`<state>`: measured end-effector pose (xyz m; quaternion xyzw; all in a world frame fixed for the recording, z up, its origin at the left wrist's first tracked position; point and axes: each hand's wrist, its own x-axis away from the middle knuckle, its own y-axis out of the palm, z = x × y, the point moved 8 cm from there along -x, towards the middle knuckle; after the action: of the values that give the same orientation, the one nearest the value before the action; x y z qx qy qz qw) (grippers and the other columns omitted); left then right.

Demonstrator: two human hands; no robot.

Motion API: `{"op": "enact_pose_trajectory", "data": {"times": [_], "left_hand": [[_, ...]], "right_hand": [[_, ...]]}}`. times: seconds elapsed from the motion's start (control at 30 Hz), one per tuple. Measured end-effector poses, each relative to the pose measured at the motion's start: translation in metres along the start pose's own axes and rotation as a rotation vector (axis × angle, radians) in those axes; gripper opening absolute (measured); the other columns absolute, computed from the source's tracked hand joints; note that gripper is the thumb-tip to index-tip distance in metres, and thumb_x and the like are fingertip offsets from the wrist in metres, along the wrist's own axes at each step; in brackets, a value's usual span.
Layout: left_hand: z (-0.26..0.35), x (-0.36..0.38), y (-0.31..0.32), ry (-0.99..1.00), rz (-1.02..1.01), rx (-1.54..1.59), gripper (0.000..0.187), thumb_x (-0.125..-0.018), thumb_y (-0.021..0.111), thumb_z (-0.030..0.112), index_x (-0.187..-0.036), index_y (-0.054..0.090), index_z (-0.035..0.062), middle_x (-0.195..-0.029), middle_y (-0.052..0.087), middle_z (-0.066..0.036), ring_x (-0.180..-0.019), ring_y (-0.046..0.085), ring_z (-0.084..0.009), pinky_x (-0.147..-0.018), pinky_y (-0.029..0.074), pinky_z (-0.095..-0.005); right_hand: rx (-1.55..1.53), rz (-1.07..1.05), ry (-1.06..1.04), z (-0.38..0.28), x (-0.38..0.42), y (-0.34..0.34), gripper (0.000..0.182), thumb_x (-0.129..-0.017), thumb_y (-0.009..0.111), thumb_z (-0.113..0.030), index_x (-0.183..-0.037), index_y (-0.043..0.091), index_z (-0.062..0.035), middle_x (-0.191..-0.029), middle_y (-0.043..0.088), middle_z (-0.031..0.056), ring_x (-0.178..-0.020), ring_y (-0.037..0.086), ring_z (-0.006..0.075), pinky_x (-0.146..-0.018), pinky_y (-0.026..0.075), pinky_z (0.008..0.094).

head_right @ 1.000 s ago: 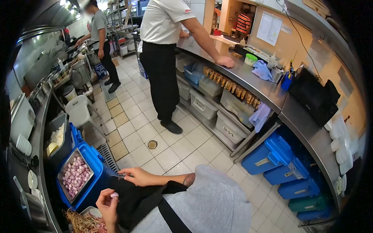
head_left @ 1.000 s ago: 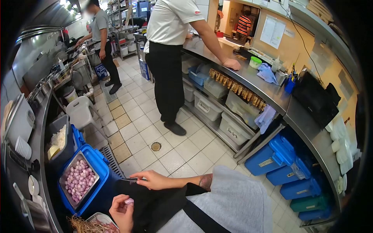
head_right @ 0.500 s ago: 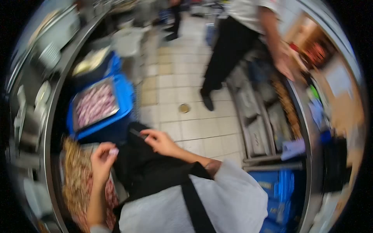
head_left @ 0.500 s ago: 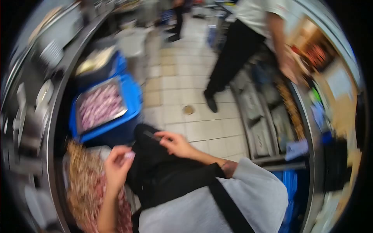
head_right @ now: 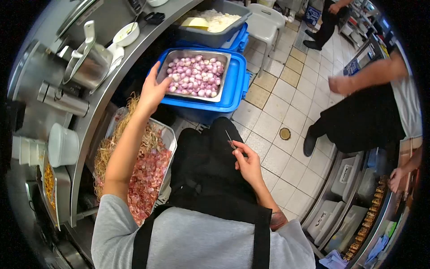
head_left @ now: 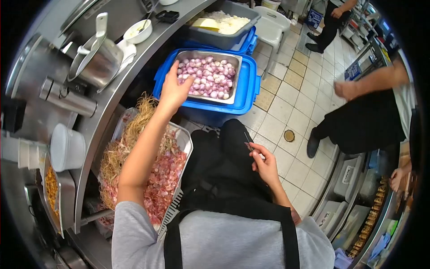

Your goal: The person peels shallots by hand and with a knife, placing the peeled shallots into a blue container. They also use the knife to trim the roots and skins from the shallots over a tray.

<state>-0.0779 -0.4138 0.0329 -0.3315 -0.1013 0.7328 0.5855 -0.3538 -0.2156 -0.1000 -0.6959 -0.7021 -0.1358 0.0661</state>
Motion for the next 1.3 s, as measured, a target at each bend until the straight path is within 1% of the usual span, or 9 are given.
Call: {"op": "enact_pose_trajectory", "data": {"times": [0.07, 0.13, 0.27, 0.3, 0.37, 0.77, 1.03, 1.17, 1.3], "left_hand": [[0.086, 0.016, -0.007, 0.293, -0.172, -0.314, 0.041, -0.077, 0.047, -0.005, -0.116, 0.052, 0.0025, -0.114, 0.053, -0.019, -0.094, 0.06, -0.031, -0.082, 0.047, -0.0336], [0.142, 0.043, -0.016, 0.443, -0.333, -0.391, 0.016, -0.075, 0.047, -0.004, -0.086, 0.057, 0.0001, -0.087, 0.057, -0.018, -0.08, 0.057, -0.0373, -0.068, 0.045, -0.0429], [0.229, 0.094, -0.047, 0.476, -0.719, -0.396, 0.005, -0.066, 0.052, 0.003, -0.071, 0.051, 0.0028, -0.066, 0.046, -0.011, -0.061, 0.055, -0.029, -0.056, 0.042, -0.0363], [0.24, 0.106, -0.062, 0.436, -0.54, -0.46, 0.007, -0.064, 0.053, 0.005, -0.07, 0.05, 0.0034, -0.066, 0.047, -0.01, -0.059, 0.054, -0.026, -0.054, 0.041, -0.034], [0.252, 0.122, -0.081, 0.356, -0.46, -0.493, 0.007, -0.064, 0.053, 0.006, -0.07, 0.05, 0.0033, -0.067, 0.047, -0.01, -0.059, 0.054, -0.0256, -0.054, 0.041, -0.0339], [0.241, 0.173, -0.157, -0.174, -0.192, -0.56, 0.006, -0.066, 0.052, 0.007, -0.07, 0.051, 0.0028, -0.07, 0.053, -0.013, -0.058, 0.053, -0.023, -0.053, 0.04, -0.0331], [0.234, 0.19, -0.205, -0.391, -0.073, -0.551, 0.007, -0.067, 0.051, 0.009, -0.07, 0.051, 0.0024, -0.072, 0.057, -0.014, -0.058, 0.053, -0.0212, -0.053, 0.039, -0.0326], [0.204, 0.202, -0.214, -0.499, -0.32, -0.673, 0.011, -0.06, 0.053, 0.002, -0.069, 0.048, 0.0031, -0.084, 0.058, -0.016, -0.065, 0.055, -0.0252, -0.057, 0.04, -0.0361], [0.132, 0.189, -0.198, -0.369, -0.428, -0.652, 0.022, -0.067, 0.05, -0.004, -0.088, 0.048, -0.0014, -0.097, 0.055, -0.017, -0.083, 0.054, -0.0378, -0.066, 0.041, -0.0416]], "right_hand": [[-0.009, 0.015, 0.008, 0.001, -0.006, -0.007, 0.029, -0.089, 0.052, -0.009, -0.118, 0.055, -0.0047, -0.085, 0.056, 0.0026, -0.05, 0.048, 0.0048, -0.043, 0.038, 0.0175], [-0.008, 0.004, 0.039, 0.005, -0.014, -0.008, 0.029, -0.09, 0.052, -0.011, -0.118, 0.055, -0.0055, -0.086, 0.056, 0.0026, -0.05, 0.048, 0.0048, -0.043, 0.037, 0.0171], [0.07, -0.116, 0.097, 0.011, -0.033, 0.004, 0.03, -0.09, 0.051, -0.013, -0.12, 0.054, -0.0068, -0.086, 0.058, 0.0039, -0.051, 0.048, 0.0051, -0.046, 0.039, 0.0178], [0.067, -0.136, 0.152, 0.006, -0.037, 0.011, 0.029, -0.089, 0.052, -0.009, -0.117, 0.055, -0.0046, -0.083, 0.055, 0.0014, -0.052, 0.048, 0.0047, -0.045, 0.039, 0.0182], [0.1, -0.264, 0.109, 0.003, -0.05, 0.025, 0.029, -0.09, 0.051, -0.008, -0.119, 0.053, -0.0034, -0.082, 0.053, 0.0007, -0.052, 0.047, 0.0038, -0.046, 0.039, 0.0175], [0.176, -0.646, 0.118, -0.019, -0.077, 0.107, 0.029, -0.09, 0.051, -0.007, -0.119, 0.053, -0.0024, -0.082, 0.053, 0.0017, -0.051, 0.046, 0.0034, -0.046, 0.038, 0.0173], [0.204, -0.664, 0.132, -0.017, -0.067, 0.116, 0.029, -0.09, 0.052, -0.006, -0.119, 0.054, -0.0031, -0.083, 0.054, 0.0014, -0.051, 0.046, 0.0037, -0.046, 0.038, 0.0171], [0.166, -0.647, 0.13, -0.018, -0.067, 0.131, 0.029, -0.089, 0.052, -0.006, -0.118, 0.054, -0.0032, -0.083, 0.054, 0.0012, -0.052, 0.047, 0.0035, -0.046, 0.039, 0.0172], [0.135, -0.665, 0.083, -0.023, -0.071, 0.157, 0.028, -0.089, 0.051, -0.005, -0.116, 0.055, -0.0018, -0.082, 0.054, 0.0014, -0.051, 0.047, 0.0031, -0.046, 0.039, 0.0169]]}}
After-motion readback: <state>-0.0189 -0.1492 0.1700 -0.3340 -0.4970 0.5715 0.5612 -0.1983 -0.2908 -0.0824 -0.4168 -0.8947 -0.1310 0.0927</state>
